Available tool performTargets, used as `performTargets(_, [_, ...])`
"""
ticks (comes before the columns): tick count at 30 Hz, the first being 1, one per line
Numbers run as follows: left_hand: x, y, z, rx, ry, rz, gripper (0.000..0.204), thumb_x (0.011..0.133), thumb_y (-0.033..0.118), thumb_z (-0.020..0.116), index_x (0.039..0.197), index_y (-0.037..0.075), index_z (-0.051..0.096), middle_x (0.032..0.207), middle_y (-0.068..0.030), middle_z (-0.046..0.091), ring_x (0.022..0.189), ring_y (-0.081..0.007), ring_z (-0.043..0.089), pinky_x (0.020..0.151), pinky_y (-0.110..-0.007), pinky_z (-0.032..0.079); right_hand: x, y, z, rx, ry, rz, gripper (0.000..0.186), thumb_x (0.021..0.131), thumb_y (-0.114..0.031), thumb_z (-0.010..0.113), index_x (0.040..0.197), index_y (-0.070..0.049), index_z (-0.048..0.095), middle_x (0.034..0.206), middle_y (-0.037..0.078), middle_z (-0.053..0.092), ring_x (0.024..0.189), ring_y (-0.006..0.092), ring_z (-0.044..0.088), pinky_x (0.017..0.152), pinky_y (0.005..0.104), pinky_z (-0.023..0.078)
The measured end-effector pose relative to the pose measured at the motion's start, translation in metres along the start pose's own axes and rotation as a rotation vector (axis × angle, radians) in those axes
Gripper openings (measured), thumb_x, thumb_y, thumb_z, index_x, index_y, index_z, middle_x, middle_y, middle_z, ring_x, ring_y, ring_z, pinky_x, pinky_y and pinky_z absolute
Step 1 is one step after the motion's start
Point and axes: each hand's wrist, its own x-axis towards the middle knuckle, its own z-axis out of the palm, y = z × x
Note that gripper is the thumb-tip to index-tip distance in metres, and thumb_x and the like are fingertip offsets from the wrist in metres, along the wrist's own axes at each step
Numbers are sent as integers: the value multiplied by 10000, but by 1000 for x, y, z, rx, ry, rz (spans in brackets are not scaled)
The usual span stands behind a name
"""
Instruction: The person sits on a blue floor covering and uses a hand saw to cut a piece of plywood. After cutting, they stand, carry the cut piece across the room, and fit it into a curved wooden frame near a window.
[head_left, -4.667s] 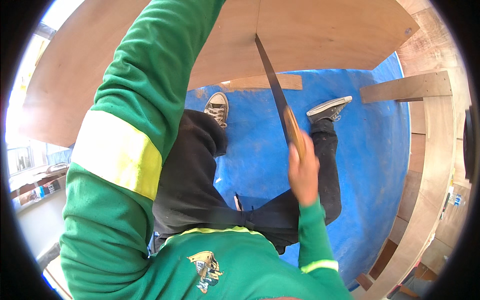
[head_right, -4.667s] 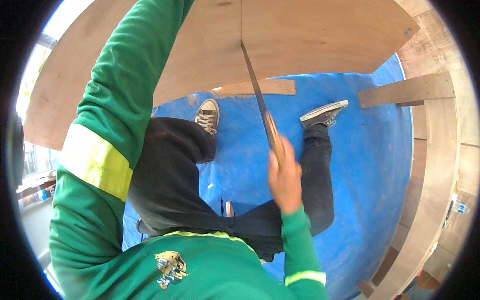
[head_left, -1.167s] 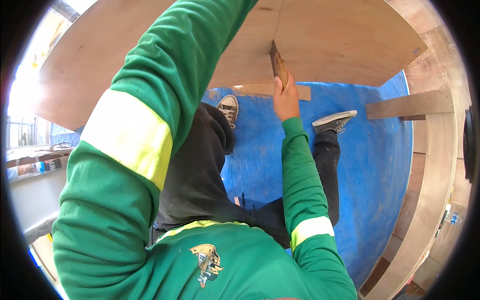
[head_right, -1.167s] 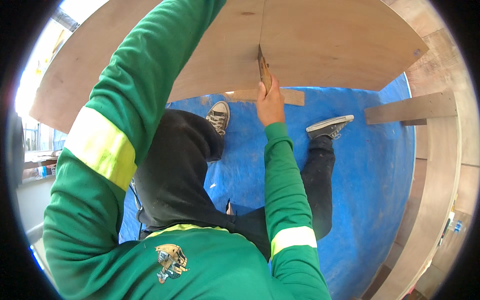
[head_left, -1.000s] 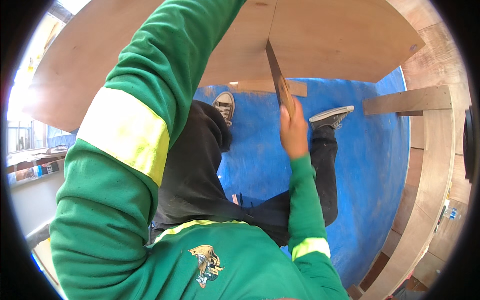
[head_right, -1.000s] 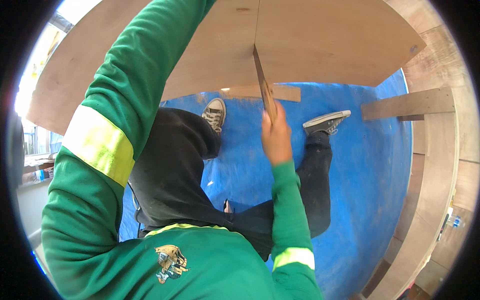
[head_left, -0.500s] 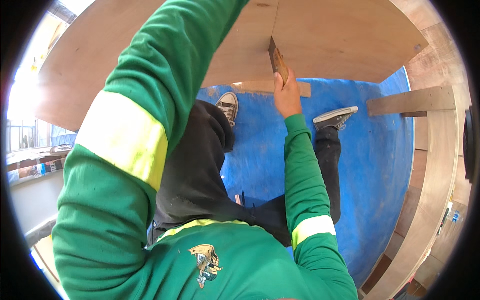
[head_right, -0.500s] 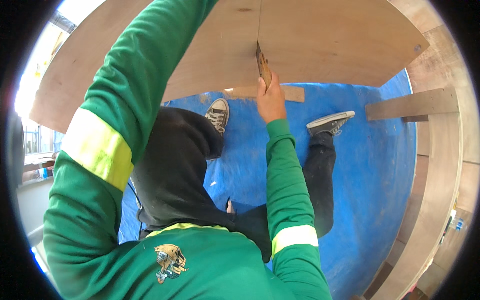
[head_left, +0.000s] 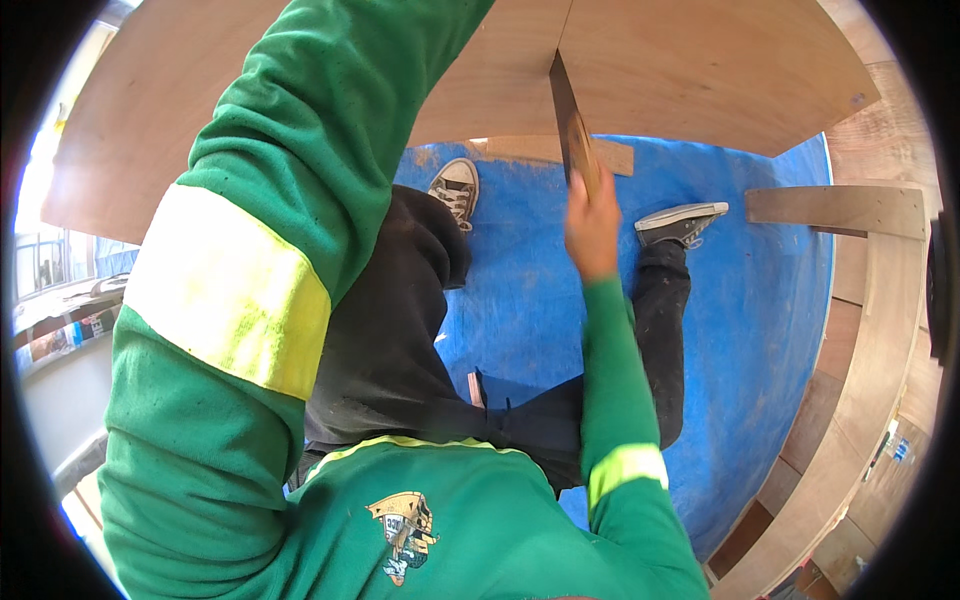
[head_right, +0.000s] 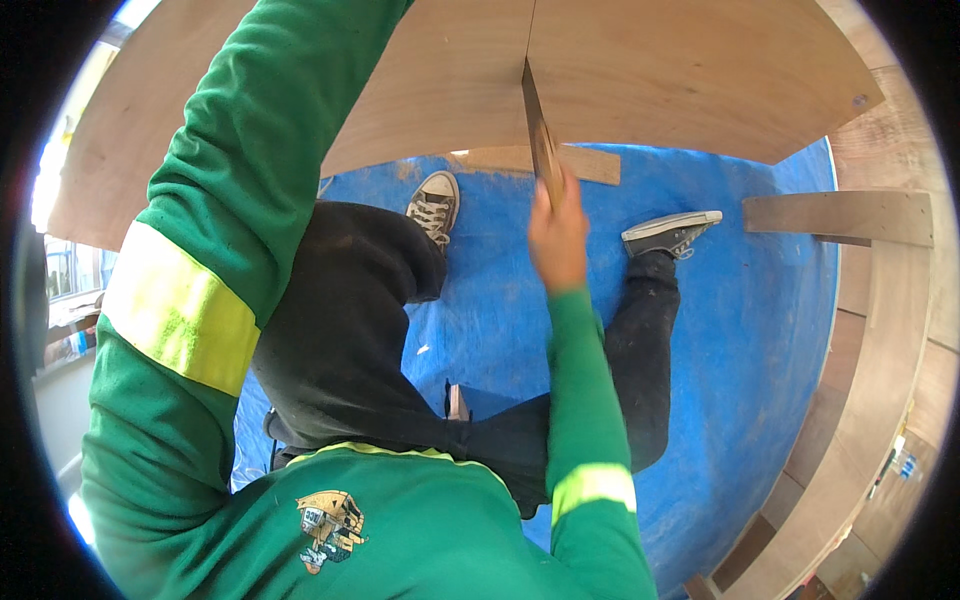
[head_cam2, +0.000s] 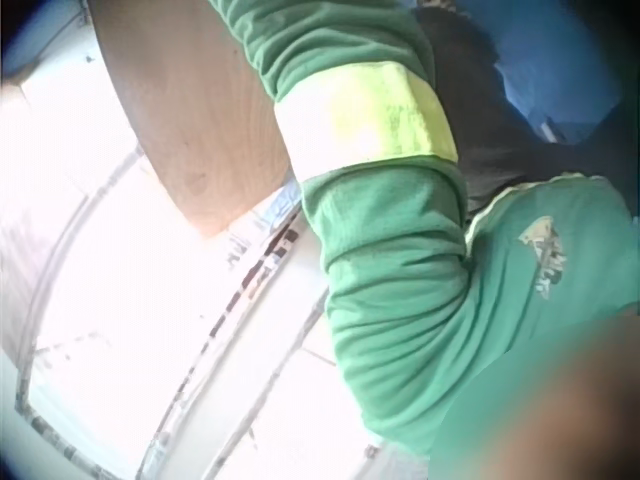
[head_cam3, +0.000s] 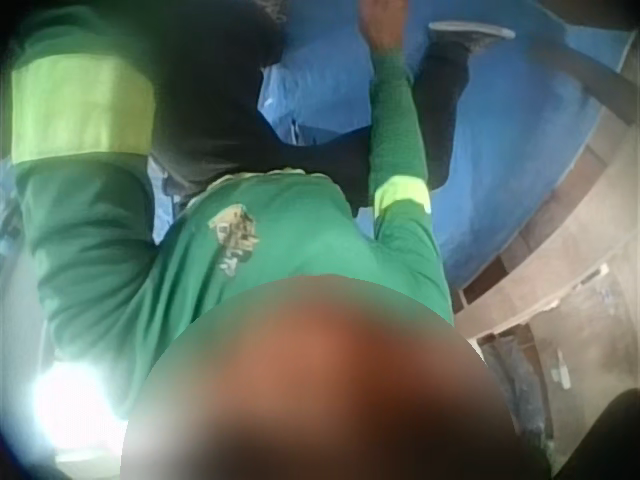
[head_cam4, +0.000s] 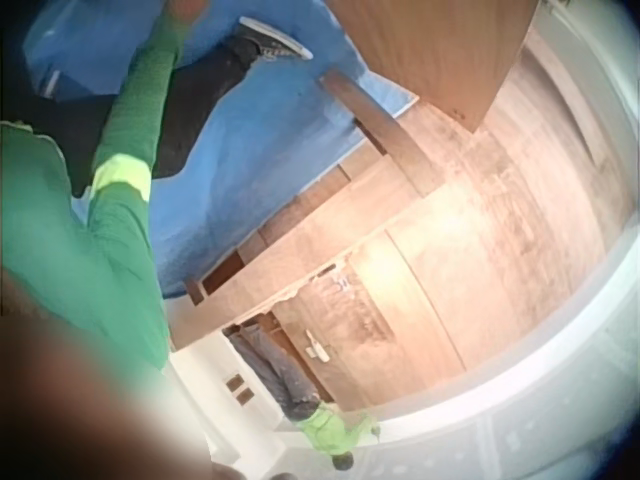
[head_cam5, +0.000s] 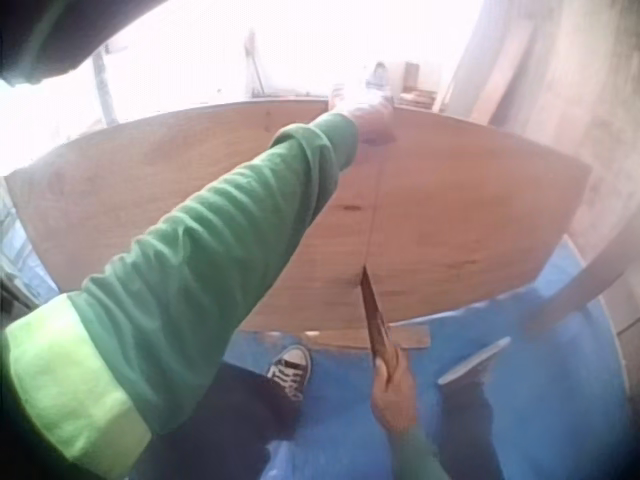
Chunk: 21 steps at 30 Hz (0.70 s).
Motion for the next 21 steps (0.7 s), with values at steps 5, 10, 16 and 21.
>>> performTargets(5, [-6, -8, -20, -86, -121, 110, 574, 926, 313, 632, 1439, 55, 646, 1232, -194, 795, 1148, -364, 778, 941, -554, 612, 65, 16, 32, -51, 40, -124, 444, 1122, -284, 584, 1445, 20, 566, 1145, 286, 725, 1048, 424, 729, 922, 481, 561])
performTargets(10, [-34, -3, -1, -122, -151, 110, 559, 926, 309, 632, 1425, 58, 655, 1229, -194, 796, 1147, -361, 779, 939, -551, 614, -75, -15, -54, -46, -124, 139, 443, 1091, -158, 602, 1505, -16, 534, 1216, 307, 726, 1092, 426, 769, 886, 476, 598])
performTargets(16, [-69, -6, 21, -109, -197, 107, 537, 926, 302, 633, 1405, 62, 667, 1226, -193, 797, 1145, -356, 780, 935, -548, 616, -116, -38, -75, -129, -42, 3, 451, 1095, -123, 601, 1524, -3, 530, 1286, 259, 738, 1121, 347, 784, 933, 439, 600])
performTargets(21, [-62, -1, -17, -88, -153, 125, 519, 926, 297, 633, 1388, 66, 678, 1223, -193, 798, 1143, -352, 782, 933, -545, 618, 41, 8, 27, 3, 47, -17, 485, 1115, -297, 600, 1480, 21, 566, 1252, 275, 719, 1160, 395, 712, 997, 455, 546])
